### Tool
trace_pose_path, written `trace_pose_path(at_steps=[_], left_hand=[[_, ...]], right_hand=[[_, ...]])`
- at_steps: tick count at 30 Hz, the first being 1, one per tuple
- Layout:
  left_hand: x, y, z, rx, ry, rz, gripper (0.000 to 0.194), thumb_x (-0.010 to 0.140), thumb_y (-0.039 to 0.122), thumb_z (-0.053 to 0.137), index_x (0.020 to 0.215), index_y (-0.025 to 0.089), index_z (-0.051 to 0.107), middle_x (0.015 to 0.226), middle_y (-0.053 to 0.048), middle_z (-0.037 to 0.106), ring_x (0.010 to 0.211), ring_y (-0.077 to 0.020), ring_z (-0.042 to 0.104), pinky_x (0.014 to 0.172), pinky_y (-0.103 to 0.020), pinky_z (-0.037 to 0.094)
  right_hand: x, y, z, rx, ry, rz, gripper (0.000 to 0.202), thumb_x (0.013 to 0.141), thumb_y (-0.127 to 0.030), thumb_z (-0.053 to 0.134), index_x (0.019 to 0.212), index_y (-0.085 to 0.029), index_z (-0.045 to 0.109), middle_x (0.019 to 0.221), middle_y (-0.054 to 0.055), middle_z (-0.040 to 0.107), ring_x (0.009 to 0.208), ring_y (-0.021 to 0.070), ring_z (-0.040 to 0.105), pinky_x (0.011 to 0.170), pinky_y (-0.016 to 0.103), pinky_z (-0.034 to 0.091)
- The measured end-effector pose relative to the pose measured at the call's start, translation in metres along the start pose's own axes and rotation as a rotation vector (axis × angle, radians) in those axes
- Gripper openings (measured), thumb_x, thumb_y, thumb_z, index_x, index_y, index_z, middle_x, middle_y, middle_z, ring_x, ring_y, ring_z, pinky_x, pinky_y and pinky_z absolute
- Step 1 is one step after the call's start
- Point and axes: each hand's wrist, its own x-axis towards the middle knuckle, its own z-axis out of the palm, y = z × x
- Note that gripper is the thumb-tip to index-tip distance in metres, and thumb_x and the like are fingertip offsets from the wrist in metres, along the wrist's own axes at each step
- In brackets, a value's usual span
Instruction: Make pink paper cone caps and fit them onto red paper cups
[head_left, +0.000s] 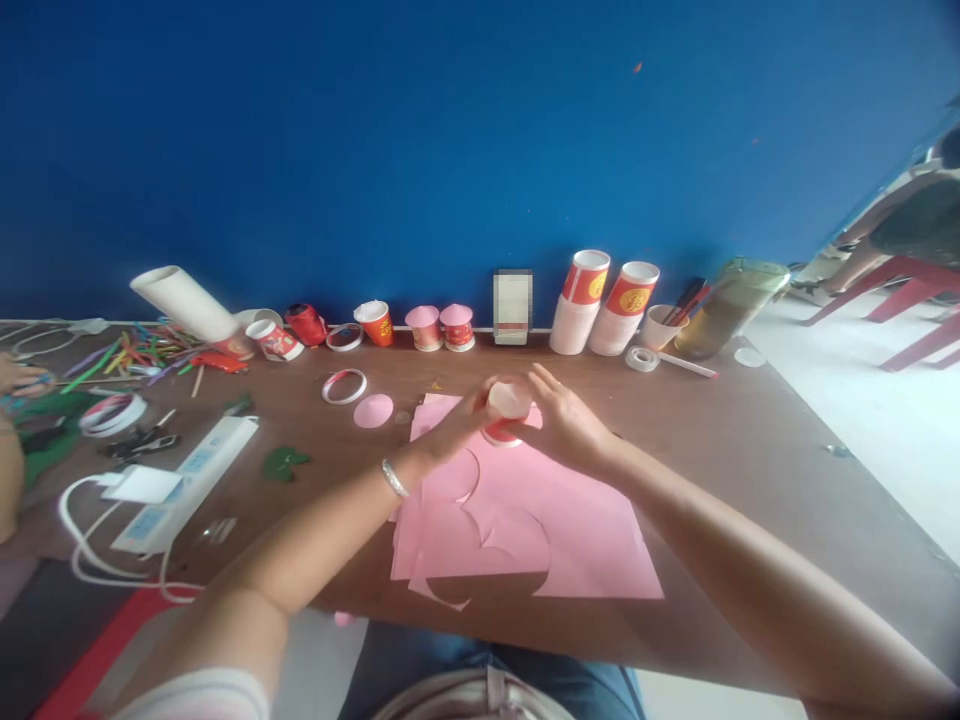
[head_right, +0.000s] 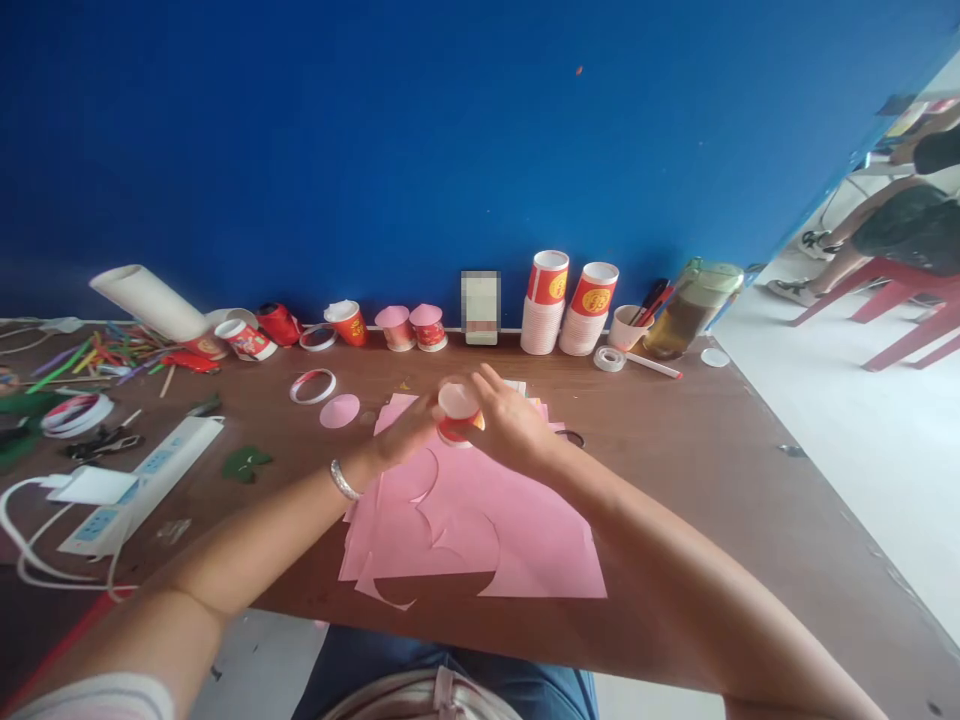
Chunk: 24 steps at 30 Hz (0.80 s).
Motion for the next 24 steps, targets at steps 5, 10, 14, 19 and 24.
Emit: trace_pose_path(at_steps=[5, 10, 14, 19, 24], left_hand=[[-0.014, -0.011, -0.001, -0.254, -0.151, -0.108, 0.066, 0.077, 0.046, 0.087, 0.136, 0.027, 0.063, 0.138, -0.012, 0.065, 0.13, -0.0327, 0.06, 0.107, -0.047, 0.05], [-0.018, -0.025, -0.005, -0.283, -0.226, -0.159, 0.069, 0.074, 0.043, 0.09, 0.134, 0.024, 0.062, 0.127, -0.012, 0.069, 0.118, -0.0307, 0.065, 0.102, -0.046, 0.05], [-0.02, -0.036, -0.01, -0.193, -0.362, -0.166, 0.079, 0.073, 0.041, 0.091, 0.143, 0.027, 0.055, 0.134, -0.012, 0.066, 0.118, -0.0293, 0.065, 0.1, -0.043, 0.05], [-0.02, -0.041, -0.016, -0.246, -0.391, -0.146, 0.085, 0.072, 0.053, 0.089, 0.146, 0.029, 0.055, 0.14, -0.013, 0.062, 0.125, -0.0329, 0.062, 0.102, -0.043, 0.049], [-0.016, -0.042, -0.013, -0.447, -0.206, -0.077, 0.063, 0.094, 0.075, 0.05, 0.122, 0.021, 0.07, 0.127, -0.014, 0.068, 0.12, -0.0306, 0.064, 0.104, -0.043, 0.049]], right_hand=[[-0.01, 0.01, 0.015, 0.188, -0.048, -0.101, 0.053, 0.092, -0.025, 0.069, 0.142, -0.032, 0.056, 0.137, 0.01, 0.063, 0.129, 0.028, 0.063, 0.104, 0.051, 0.06], [-0.015, 0.042, 0.009, -0.063, 0.061, 0.095, 0.025, 0.102, -0.026, 0.051, 0.113, -0.026, 0.073, 0.111, 0.007, 0.074, 0.094, 0.0208, 0.074, 0.077, 0.034, 0.064], [-0.017, 0.069, 0.017, -0.393, 0.032, 0.12, 0.024, 0.099, -0.019, 0.052, 0.097, -0.022, 0.076, 0.099, 0.008, 0.075, 0.085, 0.0213, 0.07, 0.069, 0.031, 0.055], [-0.02, 0.08, 0.036, -0.534, -0.02, 0.067, 0.025, 0.096, -0.013, 0.054, 0.082, -0.02, 0.074, 0.092, 0.012, 0.071, 0.084, 0.024, 0.061, 0.059, 0.032, 0.041], [-0.022, 0.081, 0.038, -0.598, -0.031, 0.011, 0.023, 0.094, -0.011, 0.056, 0.083, -0.02, 0.074, 0.096, 0.013, 0.072, 0.089, 0.0272, 0.057, 0.066, 0.036, 0.041]])
